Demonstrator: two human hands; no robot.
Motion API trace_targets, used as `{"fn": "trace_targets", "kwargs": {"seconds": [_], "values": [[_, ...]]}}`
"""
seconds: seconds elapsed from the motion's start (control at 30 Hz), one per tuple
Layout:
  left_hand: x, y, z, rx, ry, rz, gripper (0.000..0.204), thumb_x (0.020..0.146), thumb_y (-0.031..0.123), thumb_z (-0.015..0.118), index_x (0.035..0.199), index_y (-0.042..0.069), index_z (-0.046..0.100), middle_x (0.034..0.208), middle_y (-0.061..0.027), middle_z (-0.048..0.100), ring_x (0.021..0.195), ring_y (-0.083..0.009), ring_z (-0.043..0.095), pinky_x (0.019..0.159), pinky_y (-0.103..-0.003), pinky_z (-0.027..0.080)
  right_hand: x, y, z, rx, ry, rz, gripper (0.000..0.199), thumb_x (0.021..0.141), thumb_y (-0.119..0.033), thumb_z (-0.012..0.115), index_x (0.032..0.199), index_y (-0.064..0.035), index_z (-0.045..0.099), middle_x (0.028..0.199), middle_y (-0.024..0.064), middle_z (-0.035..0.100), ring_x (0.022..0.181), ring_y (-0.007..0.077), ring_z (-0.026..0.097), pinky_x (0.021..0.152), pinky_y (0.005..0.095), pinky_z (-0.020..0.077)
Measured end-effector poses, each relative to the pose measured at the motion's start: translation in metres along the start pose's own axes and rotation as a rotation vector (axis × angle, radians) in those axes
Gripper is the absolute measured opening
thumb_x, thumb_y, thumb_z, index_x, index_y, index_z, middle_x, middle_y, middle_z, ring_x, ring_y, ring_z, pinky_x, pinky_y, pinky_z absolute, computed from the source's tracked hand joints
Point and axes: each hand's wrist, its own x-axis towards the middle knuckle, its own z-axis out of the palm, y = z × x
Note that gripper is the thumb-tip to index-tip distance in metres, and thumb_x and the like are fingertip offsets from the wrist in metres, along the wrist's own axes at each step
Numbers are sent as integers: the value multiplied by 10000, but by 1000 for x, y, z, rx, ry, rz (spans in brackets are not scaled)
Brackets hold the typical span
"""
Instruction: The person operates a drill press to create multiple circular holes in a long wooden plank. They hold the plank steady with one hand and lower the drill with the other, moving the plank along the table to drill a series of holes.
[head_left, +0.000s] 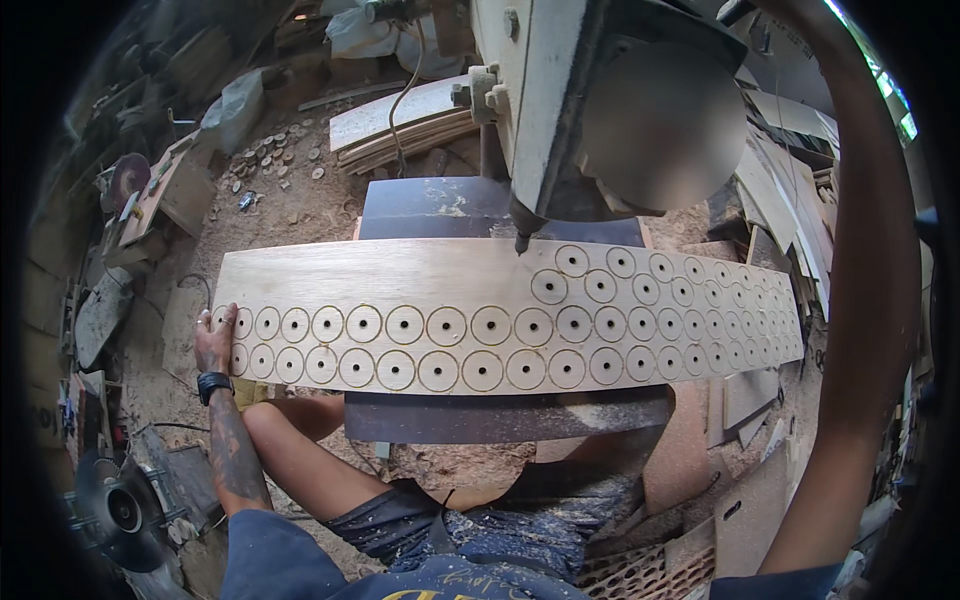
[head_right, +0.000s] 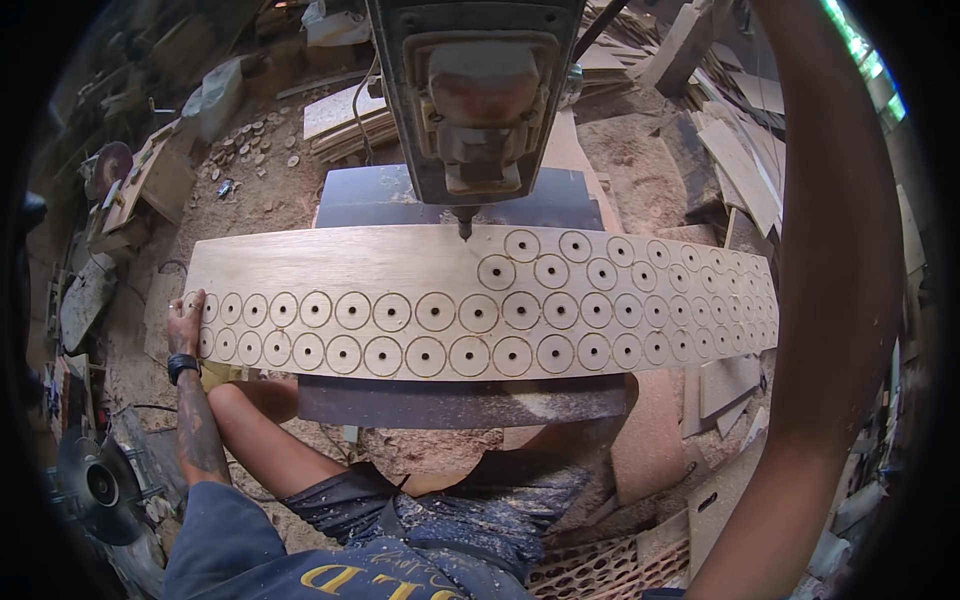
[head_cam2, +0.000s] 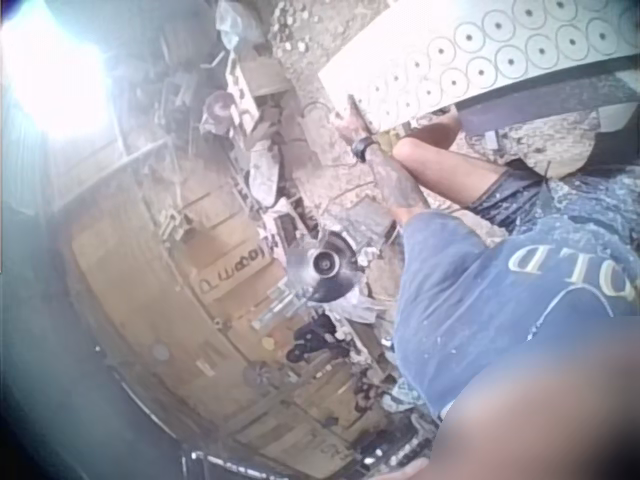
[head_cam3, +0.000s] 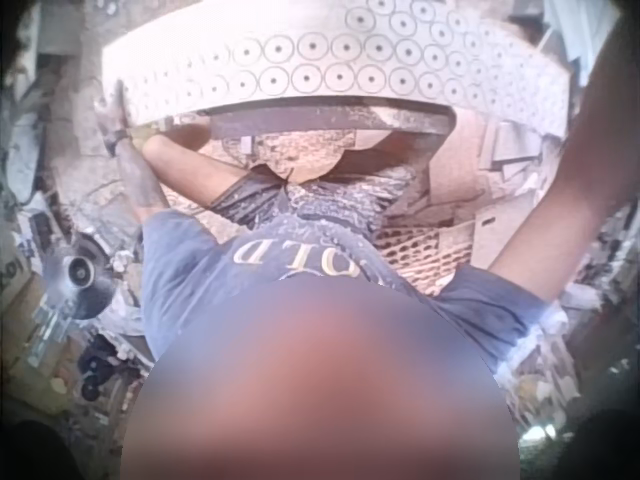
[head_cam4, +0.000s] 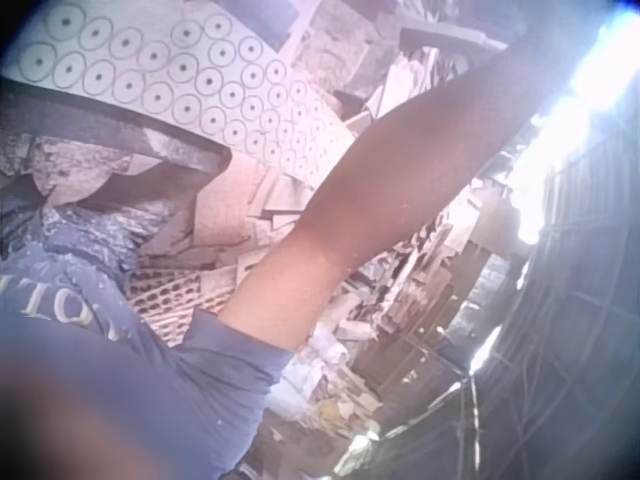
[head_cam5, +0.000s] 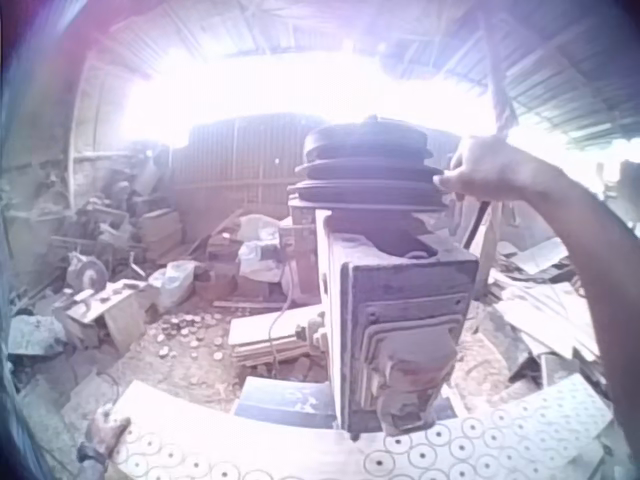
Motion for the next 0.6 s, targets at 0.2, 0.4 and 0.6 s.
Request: {"fn": "trace_targets", "kwargs": {"seconds": [0.2,0.4,0.6], "values": [[-2,6,-7,-3,-100,-63,993,700,743,700,1328,-10,547,1289,-232,605,1212,-349,576,1022,-399,436,-5,-2,-2,-2,14,14,373,900,-353,632,900,1,750,799,135,723,752,218,685,720,356,530],[-4,7,-8,26,-85,-56,998,707,738,695,1337,-19,538,1300,-232,599,1217,-354,573,1028,-403,432,-34,-17,-9,-44,-23,76,399,909,-378,635,833,-3,745,671,98,669,611,171,631,620,352,498],[-1,4,-6,10,-114,-56,997,713,737,686,1342,-21,533,1320,-235,587,1225,-363,567,1031,-412,433,-65,-18,-7,-104,-57,242,343,888,-334,667,795,-11,737,593,79,624,561,166,604,574,339,471]]}}
